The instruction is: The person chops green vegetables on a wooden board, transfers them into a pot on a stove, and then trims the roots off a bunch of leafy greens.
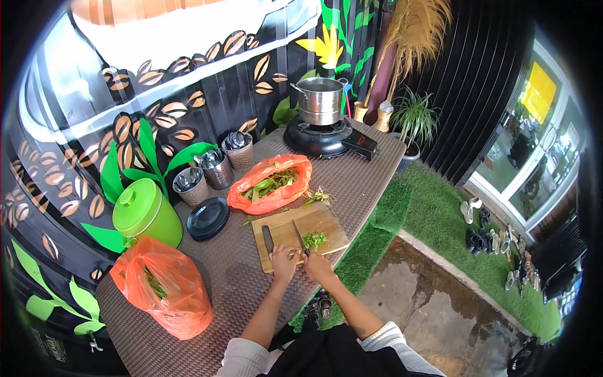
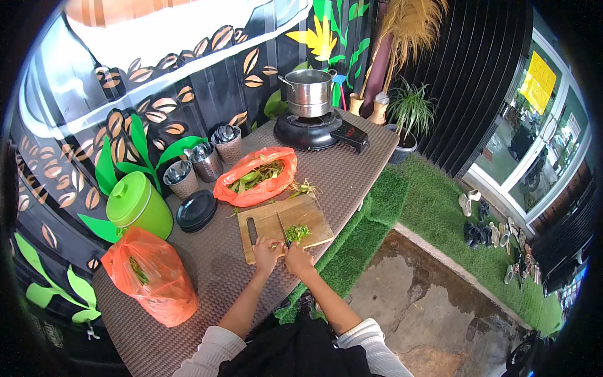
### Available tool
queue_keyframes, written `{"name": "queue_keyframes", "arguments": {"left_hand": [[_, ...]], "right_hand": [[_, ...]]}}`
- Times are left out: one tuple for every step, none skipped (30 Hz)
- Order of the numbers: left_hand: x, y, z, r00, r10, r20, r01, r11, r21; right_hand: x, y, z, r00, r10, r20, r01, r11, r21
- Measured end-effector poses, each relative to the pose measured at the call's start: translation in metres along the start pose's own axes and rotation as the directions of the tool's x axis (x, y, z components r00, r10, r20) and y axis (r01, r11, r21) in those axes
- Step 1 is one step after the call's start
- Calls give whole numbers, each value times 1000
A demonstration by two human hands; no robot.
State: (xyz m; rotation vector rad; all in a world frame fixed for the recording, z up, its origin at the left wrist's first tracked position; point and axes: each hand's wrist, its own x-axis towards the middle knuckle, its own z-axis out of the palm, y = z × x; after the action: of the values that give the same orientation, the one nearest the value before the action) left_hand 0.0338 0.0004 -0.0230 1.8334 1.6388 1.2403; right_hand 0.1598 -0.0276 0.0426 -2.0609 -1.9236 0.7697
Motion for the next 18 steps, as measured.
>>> {"name": "queue_keyframes", "arguments": {"left_hand": [[-1, -1, 1, 999, 31, -40, -30, 999, 17], [-2, -1, 3, 995, 63, -79, -61, 998, 34], [-2, 1, 2, 995, 65, -78, -63, 998, 32], [-1, 2, 0, 997, 46, -55, -44, 999, 31], [0, 3, -2, 999, 25, -35, -24, 999, 30], [-1, 1, 0, 999, 22, -37, -21, 999, 30], [-1, -1, 1, 999, 24, -43, -23, 999, 25], [-1, -3, 2, 998, 28, -52, -27, 999, 21], [0, -1, 0, 998, 25, -57, -24, 999, 25], [-1, 1, -1, 997, 43, -71, -41, 999, 28], [-3, 4, -2, 995, 63, -84, -61, 998, 28], [-4, 7, -4, 994, 64, -83, -62, 998, 27], [-4, 9, -5, 995, 69, -77, -65, 997, 51], [-4, 11, -7, 995, 71, -72, -66, 995, 76], [-5, 9, -7, 995, 69, -74, -63, 995, 77], [-5, 8, -7, 995, 64, -70, -60, 996, 62], [-4, 7, -7, 996, 61, -65, -58, 997, 45], [-4, 4, -5, 996, 60, -65, -57, 997, 43]], "right_hand": [[-2, 0, 0, 1000, 2, -1, -2, 1000, 0], [-5, 0, 1, 1000, -3, 6, 3, 1000, -3], [-7, 0, 3, 1000, -10, 13, 10, 1000, -6], [-9, -1, 9, 1000, -11, 11, 11, 1000, -7], [-12, -4, 16, 1000, 11, -18, -11, 999, -33], [-15, -7, 19, 999, 32, -44, -35, 998, -59], [-14, -7, 19, 999, 31, -41, -34, 998, -60], [-9, -9, 17, 999, 38, -27, -40, 998, -53], [-4, -11, 15, 999, 43, -11, -44, 998, -47], [0, -11, 15, 999, 41, -5, -42, 998, -45], [6, -9, 12, 999, 38, 17, -37, 999, -37], [9, -7, 10, 999, 33, 35, -31, 999, -31], [9, -6, 9, 999, 32, 34, -31, 999, -32], [7, -5, 11, 999, 32, 29, -31, 999, -42], [4, -5, 14, 999, 32, 24, -30, 998, -53], [-1, -5, 18, 999, 29, 24, -28, 998, -54], [-8, -6, 22, 999, 37, -7, -37, 997, -68], [-13, -7, 24, 998, 45, -37, -48, 995, -82]]}}
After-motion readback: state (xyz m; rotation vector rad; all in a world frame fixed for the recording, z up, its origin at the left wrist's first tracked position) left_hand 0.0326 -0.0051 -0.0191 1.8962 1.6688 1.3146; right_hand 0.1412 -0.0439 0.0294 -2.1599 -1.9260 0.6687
